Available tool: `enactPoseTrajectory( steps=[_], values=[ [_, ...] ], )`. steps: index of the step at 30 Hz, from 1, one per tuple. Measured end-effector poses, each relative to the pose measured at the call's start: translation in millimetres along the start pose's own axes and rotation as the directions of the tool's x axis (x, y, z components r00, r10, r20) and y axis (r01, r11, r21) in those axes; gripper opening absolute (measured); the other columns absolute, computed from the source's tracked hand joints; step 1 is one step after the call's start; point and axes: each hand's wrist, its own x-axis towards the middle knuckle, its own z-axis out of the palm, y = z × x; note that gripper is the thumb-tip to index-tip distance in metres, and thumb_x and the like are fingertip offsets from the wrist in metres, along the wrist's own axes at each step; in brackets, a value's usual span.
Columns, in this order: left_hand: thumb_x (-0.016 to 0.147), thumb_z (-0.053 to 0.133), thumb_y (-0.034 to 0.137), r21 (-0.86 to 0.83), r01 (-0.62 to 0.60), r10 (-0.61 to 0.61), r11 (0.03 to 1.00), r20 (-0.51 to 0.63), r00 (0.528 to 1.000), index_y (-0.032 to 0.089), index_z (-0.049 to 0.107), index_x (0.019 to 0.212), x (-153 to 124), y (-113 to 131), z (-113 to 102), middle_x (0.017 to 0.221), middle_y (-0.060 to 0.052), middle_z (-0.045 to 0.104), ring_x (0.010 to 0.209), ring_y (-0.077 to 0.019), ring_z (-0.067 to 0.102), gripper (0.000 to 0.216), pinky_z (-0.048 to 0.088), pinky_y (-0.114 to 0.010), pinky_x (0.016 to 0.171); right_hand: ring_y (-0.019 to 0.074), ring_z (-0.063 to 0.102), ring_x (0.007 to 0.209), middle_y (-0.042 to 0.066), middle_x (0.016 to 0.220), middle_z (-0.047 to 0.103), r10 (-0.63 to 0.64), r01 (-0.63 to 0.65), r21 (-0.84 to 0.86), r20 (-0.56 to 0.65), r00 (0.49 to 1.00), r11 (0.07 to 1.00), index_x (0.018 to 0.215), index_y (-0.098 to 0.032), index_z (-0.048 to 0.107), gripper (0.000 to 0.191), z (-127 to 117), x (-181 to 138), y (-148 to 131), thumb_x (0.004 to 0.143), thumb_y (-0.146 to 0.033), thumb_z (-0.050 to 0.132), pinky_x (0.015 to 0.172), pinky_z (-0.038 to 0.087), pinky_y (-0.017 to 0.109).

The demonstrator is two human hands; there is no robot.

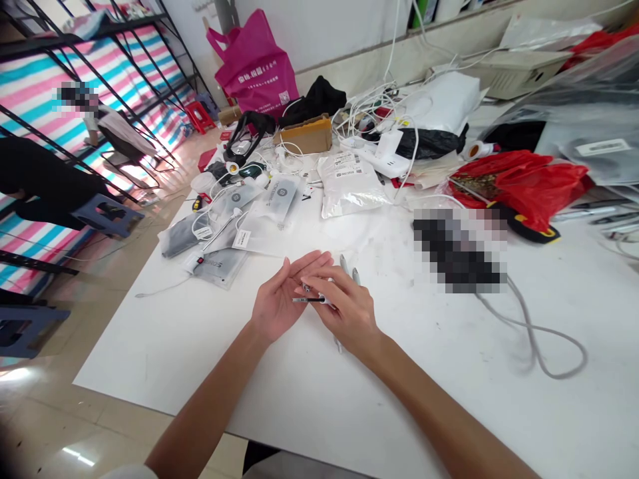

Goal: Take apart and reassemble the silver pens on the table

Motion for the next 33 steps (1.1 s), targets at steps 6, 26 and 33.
enactPoseTrajectory(
  steps=[6,26,33],
  values=[
    [0.106,0.043,0.050,-0.008,0.005,-0.005,1.000,0.015,1.000,0.019,0.069,0.135,0.3,-0.2,-1.1,0.155,-0.010,0.056,0.155,-0.0296,0.037,0.050,0.030,-0.043,0.125,0.0158,0.074,0.081,0.004,0.108,0.075,-0.014,0.014,0.033,0.014,1.000,0.999,0.116,-0.029,0.070,0.040,1.4,-1.9,1.2,0.088,-0.001,0.066,0.052,0.057,0.024],
    [0.091,0.075,0.041,0.143,-0.126,0.127,0.982,0.002,0.992,0.020,0.080,0.112,-1.2,-4.8,-6.2,0.137,-0.012,0.070,0.145,-0.0333,0.050,0.030,0.042,-0.046,0.116,0.0116,0.060,0.062,0.002,0.092,0.075,0.164,-0.155,-0.081,0.133,0.977,0.985,0.106,-0.026,0.067,0.009,-0.9,-2.6,2.4,0.101,-0.021,0.061,0.053,0.043,0.026],
    [0.093,0.073,0.039,-0.063,-0.161,0.150,0.985,-0.159,0.976,0.022,0.076,0.104,4.9,-5.7,-14.0,0.121,-0.006,0.076,0.127,-0.0226,0.066,0.020,0.048,-0.039,0.111,0.0108,0.057,0.062,-0.001,0.087,0.072,0.204,-0.196,-0.067,0.175,0.963,0.978,0.108,-0.026,0.064,0.009,-3.4,-1.2,0.6,0.100,-0.024,0.062,0.052,0.043,0.024]
  ],
)
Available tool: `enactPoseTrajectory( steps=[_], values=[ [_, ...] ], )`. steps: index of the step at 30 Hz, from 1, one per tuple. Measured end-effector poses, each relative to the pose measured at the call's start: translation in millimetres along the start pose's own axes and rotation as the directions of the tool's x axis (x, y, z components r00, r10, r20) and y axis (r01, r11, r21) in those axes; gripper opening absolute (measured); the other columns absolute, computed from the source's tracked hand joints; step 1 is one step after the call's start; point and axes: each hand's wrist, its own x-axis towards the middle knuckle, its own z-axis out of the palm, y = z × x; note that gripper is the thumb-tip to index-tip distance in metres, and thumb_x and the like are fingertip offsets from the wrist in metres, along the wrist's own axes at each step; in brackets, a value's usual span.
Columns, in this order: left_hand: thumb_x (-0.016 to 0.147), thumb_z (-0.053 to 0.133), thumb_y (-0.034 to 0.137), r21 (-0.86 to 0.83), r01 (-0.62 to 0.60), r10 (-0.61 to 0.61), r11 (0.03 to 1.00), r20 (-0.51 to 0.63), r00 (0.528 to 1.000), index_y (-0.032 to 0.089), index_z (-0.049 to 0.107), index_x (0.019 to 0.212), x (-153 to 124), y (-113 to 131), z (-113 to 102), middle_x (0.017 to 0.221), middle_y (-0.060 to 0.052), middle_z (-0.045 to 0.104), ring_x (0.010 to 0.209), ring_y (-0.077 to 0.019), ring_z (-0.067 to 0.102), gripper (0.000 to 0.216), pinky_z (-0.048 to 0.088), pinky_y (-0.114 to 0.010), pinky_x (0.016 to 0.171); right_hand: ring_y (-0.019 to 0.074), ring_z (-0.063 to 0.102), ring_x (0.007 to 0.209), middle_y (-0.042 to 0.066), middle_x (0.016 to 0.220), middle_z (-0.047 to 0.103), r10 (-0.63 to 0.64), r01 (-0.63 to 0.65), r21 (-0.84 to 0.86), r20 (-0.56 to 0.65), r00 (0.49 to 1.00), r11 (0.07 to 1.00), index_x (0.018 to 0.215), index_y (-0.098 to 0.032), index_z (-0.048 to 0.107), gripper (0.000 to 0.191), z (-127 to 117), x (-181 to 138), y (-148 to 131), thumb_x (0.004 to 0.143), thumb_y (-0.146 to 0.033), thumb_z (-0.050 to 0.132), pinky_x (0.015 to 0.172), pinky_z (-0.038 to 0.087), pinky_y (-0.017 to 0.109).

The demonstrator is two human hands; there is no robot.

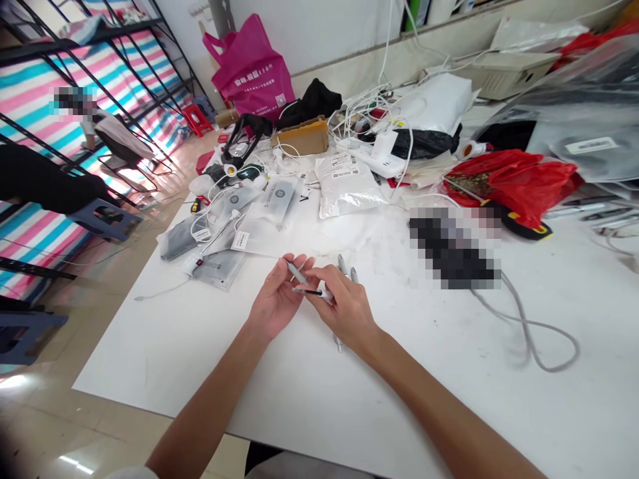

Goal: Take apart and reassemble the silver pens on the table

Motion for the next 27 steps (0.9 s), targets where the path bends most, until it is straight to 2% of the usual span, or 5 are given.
enactPoseTrajectory(
  steps=[7,12,17,22,27],
  values=[
    [0.102,0.061,0.028,-0.206,-0.067,0.034,0.976,-0.162,0.986,0.018,0.071,0.102,7.9,10.4,-5.8,0.127,-0.005,0.072,0.122,-0.0161,0.068,0.014,0.052,-0.032,0.108,0.0104,0.052,0.059,-0.002,0.080,0.066,-0.023,0.023,0.004,-0.008,1.000,1.000,0.107,-0.026,0.062,0.010,2.5,-2.2,1.0,0.099,-0.019,0.061,0.051,0.041,0.023],
    [0.099,0.065,0.024,-0.220,-0.018,-0.007,0.975,-0.115,0.993,0.018,0.069,0.101,5.7,8.6,-3.7,0.096,-0.001,0.068,0.086,-0.0091,0.066,0.008,0.055,-0.027,0.089,0.0101,0.047,0.060,-0.002,0.081,0.056,0.045,-0.047,0.036,0.054,0.998,0.998,0.105,-0.025,0.060,0.007,1.6,-0.4,-1.9,0.099,-0.027,0.063,0.048,0.037,0.022],
    [0.096,0.070,0.035,-0.033,-0.023,0.022,0.999,-0.036,0.999,0.017,0.072,0.106,0.0,8.0,3.7,0.077,0.003,0.045,0.061,-0.0062,0.037,0.021,0.038,-0.022,0.057,0.0116,0.043,0.063,0.000,0.080,0.052,0.015,-0.016,0.017,0.057,0.998,1.000,0.096,-0.023,0.057,0.012,-2.9,5.4,-1.0,0.106,-0.024,0.050,0.055,0.037,0.025],
    [0.088,0.079,0.042,0.317,-0.125,0.111,0.940,0.060,0.992,0.018,0.075,0.117,-3.9,4.1,7.9,0.070,0.005,0.034,0.059,-0.0066,0.030,0.037,0.029,-0.026,0.058,0.0115,0.046,0.063,0.000,0.080,0.054,0.008,-0.001,-0.049,0.147,0.989,0.999,0.097,-0.022,0.061,0.016,-7.9,14.3,7.3,0.107,-0.027,0.049,0.059,0.039,0.026],
    [0.085,0.082,0.043,0.358,-0.170,0.188,0.918,-0.017,0.982,0.017,0.077,0.094,-0.6,-1.5,3.1,0.067,0.005,0.037,0.057,-0.0055,0.031,0.028,0.026,-0.027,0.057,0.0106,0.048,0.060,0.001,0.083,0.060,-0.048,0.092,-0.142,0.290,0.956,0.986,0.103,-0.021,0.066,0.022,-16.5,17.0,15.2,0.108,-0.031,0.047,0.055,0.038,0.025]
  ],
)
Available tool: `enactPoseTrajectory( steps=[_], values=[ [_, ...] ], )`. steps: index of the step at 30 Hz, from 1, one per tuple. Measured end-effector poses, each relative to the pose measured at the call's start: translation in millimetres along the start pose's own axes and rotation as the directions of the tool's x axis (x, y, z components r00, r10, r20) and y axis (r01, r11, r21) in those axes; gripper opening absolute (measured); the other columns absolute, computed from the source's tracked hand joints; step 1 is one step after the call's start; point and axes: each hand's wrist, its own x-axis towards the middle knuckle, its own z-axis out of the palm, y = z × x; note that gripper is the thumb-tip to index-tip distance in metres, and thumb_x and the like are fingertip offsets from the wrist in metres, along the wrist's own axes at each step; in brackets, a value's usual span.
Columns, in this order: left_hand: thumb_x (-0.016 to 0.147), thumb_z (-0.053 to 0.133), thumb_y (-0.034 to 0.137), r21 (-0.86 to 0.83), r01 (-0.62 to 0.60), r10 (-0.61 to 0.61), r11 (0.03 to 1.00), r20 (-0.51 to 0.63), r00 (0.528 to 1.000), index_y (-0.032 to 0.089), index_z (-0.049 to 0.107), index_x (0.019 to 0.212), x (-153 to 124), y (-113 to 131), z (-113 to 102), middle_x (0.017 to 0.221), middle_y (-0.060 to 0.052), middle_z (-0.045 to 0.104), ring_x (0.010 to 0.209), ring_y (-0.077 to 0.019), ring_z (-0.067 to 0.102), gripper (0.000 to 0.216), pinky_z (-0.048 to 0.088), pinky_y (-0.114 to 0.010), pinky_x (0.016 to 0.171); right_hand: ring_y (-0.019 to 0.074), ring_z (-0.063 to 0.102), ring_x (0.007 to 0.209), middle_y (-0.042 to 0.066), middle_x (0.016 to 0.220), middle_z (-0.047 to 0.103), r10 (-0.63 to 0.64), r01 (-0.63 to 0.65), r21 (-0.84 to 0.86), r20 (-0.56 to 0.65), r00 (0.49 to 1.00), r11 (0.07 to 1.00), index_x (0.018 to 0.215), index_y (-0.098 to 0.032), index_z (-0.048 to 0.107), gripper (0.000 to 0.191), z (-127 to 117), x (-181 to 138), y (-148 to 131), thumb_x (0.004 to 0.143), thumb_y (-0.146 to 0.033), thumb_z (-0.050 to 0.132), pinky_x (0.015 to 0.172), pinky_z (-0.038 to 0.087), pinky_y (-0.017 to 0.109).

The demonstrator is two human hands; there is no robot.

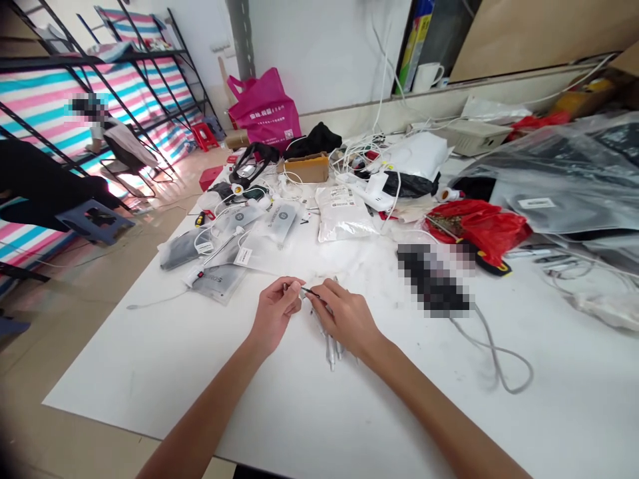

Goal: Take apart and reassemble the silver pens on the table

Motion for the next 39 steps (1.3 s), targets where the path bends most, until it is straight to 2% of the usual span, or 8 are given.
enactPoseTrajectory(
  steps=[2,5,10,17,22,29,34,39],
  values=[
    [0.085,0.081,0.041,-0.060,0.009,-0.012,0.998,-0.046,0.999,0.017,0.076,0.092,1.8,-0.5,-2.1,0.070,0.004,0.043,0.056,-0.0044,0.030,0.026,0.027,-0.026,0.056,0.0098,0.047,0.057,0.001,0.083,0.061,-0.001,0.001,-0.023,-0.007,1.000,1.000,0.104,-0.021,0.066,0.022,-2.4,-5.4,4.1,0.108,-0.030,0.046,0.054,0.037,0.025],
    [0.088,0.079,0.039,-0.200,0.052,-0.067,0.978,-0.066,0.996,0.016,0.075,0.093,4.3,0.9,-5.6,0.086,0.001,0.056,0.055,-0.0021,0.027,0.024,0.030,-0.023,0.053,0.0090,0.047,0.056,0.000,0.080,0.061,-0.002,-0.001,-0.044,-0.059,0.998,0.999,0.102,-0.020,0.065,0.017,-5.3,-15.6,9.7,0.107,-0.026,0.049,0.051,0.035,0.024],
    [0.090,0.078,0.038,-0.304,0.133,-0.154,0.943,-0.045,0.987,0.015,0.076,0.102,5.8,1.1,-5.6,0.092,0.000,0.058,0.055,-0.0016,0.025,0.026,0.032,-0.019,0.051,0.0070,0.041,0.051,-0.002,0.074,0.058,-0.046,0.039,-0.066,-0.111,0.993,0.997,0.100,-0.020,0.065,0.012,-6.9,-23.0,11.9,0.104,-0.024,0.055,0.047,0.034,0.023],
    [0.091,0.076,0.040,-0.104,0.135,-0.139,0.985,-0.027,0.990,0.016,0.077,0.096,1.2,-7.5,0.9,0.080,0.000,0.059,0.053,-0.0020,0.027,0.025,0.031,-0.023,0.053,0.0069,0.042,0.052,-0.002,0.073,0.058,-0.072,0.053,-0.126,-0.155,0.985,0.991,0.099,-0.019,0.066,0.010,-4.4,-21.6,13.6,0.103,-0.022,0.058,0.047,0.031,0.024],
    [0.090,0.076,0.043,0.026,0.083,-0.082,0.996,-0.027,0.996,0.018,0.079,0.098,-0.5,-11.4,1.8,0.087,-0.003,0.064,0.053,-0.0018,0.032,0.026,0.030,-0.026,0.055,0.0067,0.043,0.051,-0.002,0.073,0.061,-0.088,0.061,-0.164,-0.162,0.983,0.984,0.098,-0.019,0.068,0.014,-5.4,-21.4,15.3,0.104,-0.023,0.056,0.046,0.029,0.024],
    [0.088,0.078,0.045,0.136,0.035,-0.034,0.990,-0.009,0.999,0.019,0.079,0.097,-0.5,-13.1,2.7,0.086,-0.003,0.066,0.053,-0.0031,0.033,0.027,0.028,-0.028,0.055,0.0068,0.043,0.051,-0.002,0.072,0.061,-0.086,0.057,-0.202,-0.134,0.987,0.978,0.097,-0.020,0.070,0.019,-4.9,-21.8,17.1,0.105,-0.025,0.053,0.046,0.027,0.025],
    [0.083,0.082,0.044,0.240,0.056,-0.056,0.969,-0.008,0.998,0.020,0.081,0.094,-1.1,-12.0,4.5,0.072,0.001,0.054,0.056,-0.0062,0.034,0.026,0.027,-0.027,0.054,0.0062,0.045,0.050,-0.001,0.076,0.064,-0.104,0.072,-0.247,-0.120,0.987,0.966,0.100,-0.021,0.071,0.020,-6.6,-22.8,18.4,0.105,-0.025,0.053,0.046,0.026,0.026],
    [0.084,0.081,0.042,0.334,0.007,-0.011,0.942,0.009,1.000,0.023,0.083,0.093,-2.2,-12.4,4.2,0.084,-0.003,0.060,0.063,-0.0086,0.037,0.022,0.031,-0.027,0.055,0.0061,0.044,0.049,-0.001,0.076,0.066,-0.132,0.088,-0.315,-0.120,0.984,0.945,0.100,-0.021,0.072,0.019,-7.1,-22.5,17.6,0.104,-0.023,0.053,0.047,0.026,0.026]
  ],
)
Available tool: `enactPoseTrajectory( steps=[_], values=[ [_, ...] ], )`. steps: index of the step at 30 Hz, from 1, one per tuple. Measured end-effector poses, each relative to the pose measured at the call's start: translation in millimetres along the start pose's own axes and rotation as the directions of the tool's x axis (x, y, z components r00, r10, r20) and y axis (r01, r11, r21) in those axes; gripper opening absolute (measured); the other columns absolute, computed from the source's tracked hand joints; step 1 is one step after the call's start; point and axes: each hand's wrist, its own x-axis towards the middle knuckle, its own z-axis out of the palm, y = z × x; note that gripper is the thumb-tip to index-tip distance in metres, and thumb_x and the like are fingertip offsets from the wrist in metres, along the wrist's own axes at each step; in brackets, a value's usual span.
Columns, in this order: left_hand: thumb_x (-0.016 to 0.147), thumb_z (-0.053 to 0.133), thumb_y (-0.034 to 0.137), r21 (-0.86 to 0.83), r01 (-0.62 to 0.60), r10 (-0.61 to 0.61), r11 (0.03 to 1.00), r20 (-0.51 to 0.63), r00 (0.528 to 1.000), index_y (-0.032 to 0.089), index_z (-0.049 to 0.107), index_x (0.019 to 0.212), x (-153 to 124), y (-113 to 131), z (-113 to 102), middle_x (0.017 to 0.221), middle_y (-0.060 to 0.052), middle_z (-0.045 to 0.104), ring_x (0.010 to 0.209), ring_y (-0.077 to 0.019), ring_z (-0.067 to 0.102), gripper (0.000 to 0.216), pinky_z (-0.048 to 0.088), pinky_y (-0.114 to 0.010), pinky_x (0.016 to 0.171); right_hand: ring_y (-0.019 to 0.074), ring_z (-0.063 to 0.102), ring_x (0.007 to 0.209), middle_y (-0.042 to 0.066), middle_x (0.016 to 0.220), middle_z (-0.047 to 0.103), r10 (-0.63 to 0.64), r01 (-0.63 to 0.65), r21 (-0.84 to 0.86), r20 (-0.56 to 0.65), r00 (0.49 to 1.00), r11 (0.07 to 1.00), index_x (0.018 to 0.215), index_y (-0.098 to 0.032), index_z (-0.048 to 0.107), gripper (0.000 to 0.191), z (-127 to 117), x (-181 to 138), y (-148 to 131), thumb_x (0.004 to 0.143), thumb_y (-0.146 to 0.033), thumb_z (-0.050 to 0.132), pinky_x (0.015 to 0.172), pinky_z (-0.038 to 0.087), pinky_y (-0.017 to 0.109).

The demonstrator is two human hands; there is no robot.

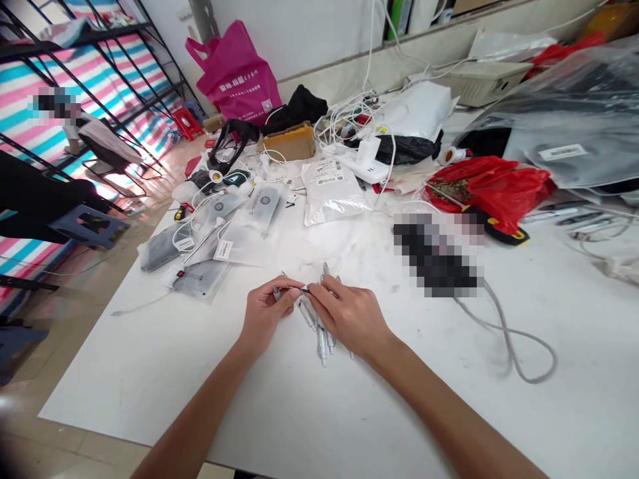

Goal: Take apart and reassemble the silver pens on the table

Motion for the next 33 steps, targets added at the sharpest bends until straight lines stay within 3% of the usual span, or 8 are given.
enactPoseTrajectory(
  steps=[5,8,11,16,25,33],
  values=[
    [0.085,0.080,0.041,0.047,-0.040,0.040,0.998,0.016,0.999,0.023,0.083,0.095,-0.3,1.1,-0.6,0.089,-0.005,0.064,0.068,-0.0109,0.040,0.021,0.033,-0.027,0.057,0.0071,0.045,0.050,-0.001,0.077,0.065,-0.003,0.003,0.006,-0.003,1.000,1.000,0.105,-0.020,0.071,0.017,0.2,0.7,-3.2,0.103,-0.021,0.054,0.047,0.028,0.027],
    [0.084,0.081,0.043,0.006,-0.019,0.019,1.000,-0.027,0.999,0.021,0.081,0.089,1.4,2.5,-2.2,0.078,-0.002,0.059,0.061,-0.0092,0.039,0.023,0.030,-0.028,0.055,0.0069,0.051,0.052,-0.001,0.080,0.067,0.029,-0.029,0.043,0.010,1.000,0.999,0.109,-0.021,0.069,0.016,0.1,1.1,-4.3,0.103,-0.024,0.054,0.047,0.030,0.026],
    [0.081,0.083,0.046,-0.110,-0.019,0.003,0.994,-0.145,0.989,0.019,0.078,0.086,6.0,3.5,-7.4,0.065,0.002,0.050,0.054,-0.0065,0.034,0.028,0.026,-0.027,0.053,0.0070,0.058,0.055,-0.001,0.082,0.068,0.093,-0.093,0.095,0.000,0.996,0.991,0.110,-0.021,0.067,0.014,-0.2,2.0,-3.0,0.104,-0.028,0.056,0.049,0.035,0.025],
    [0.080,0.086,0.043,-0.344,-0.066,-0.031,0.937,-0.269,0.963,0.017,0.075,0.088,14.6,7.5,-20.0,0.074,0.003,0.054,0.053,-0.0029,0.026,0.030,0.029,-0.024,0.050,0.0079,0.062,0.059,-0.001,0.085,0.070,0.253,-0.241,0.179,-0.047,0.966,0.954,0.106,-0.022,0.066,0.012,0.5,2.4,2.3,0.103,-0.031,0.059,0.049,0.042,0.022],
    [0.081,0.085,0.042,-0.422,0.044,-0.096,0.906,-0.103,0.990,0.014,0.075,0.089,9.0,8.9,-10.9,0.060,0.007,0.036,0.052,-0.0036,0.023,0.031,0.027,-0.022,0.048,0.0077,0.046,0.050,-0.001,0.081,0.069,0.274,-0.230,0.329,-0.093,0.957,0.916,0.111,-0.023,0.067,0.012,-4.1,2.7,-8.0,0.100,-0.028,0.064,0.047,0.041,0.024],
    [0.083,0.084,0.040,-0.403,0.084,-0.122,0.911,-0.070,0.990,0.014,0.074,0.089,7.0,0.1,-4.3,0.063,0.005,0.045,0.052,-0.0034,0.027,0.028,0.026,-0.023,0.050,0.0083,0.050,0.056,0.001,0.084,0.070,0.272,-0.176,0.454,-0.155,0.950,0.873,0.106,-0.023,0.068,0.011,-6.0,4.4,-11.2,0.097,-0.017,0.067,0.045,0.037,0.024]
  ],
)
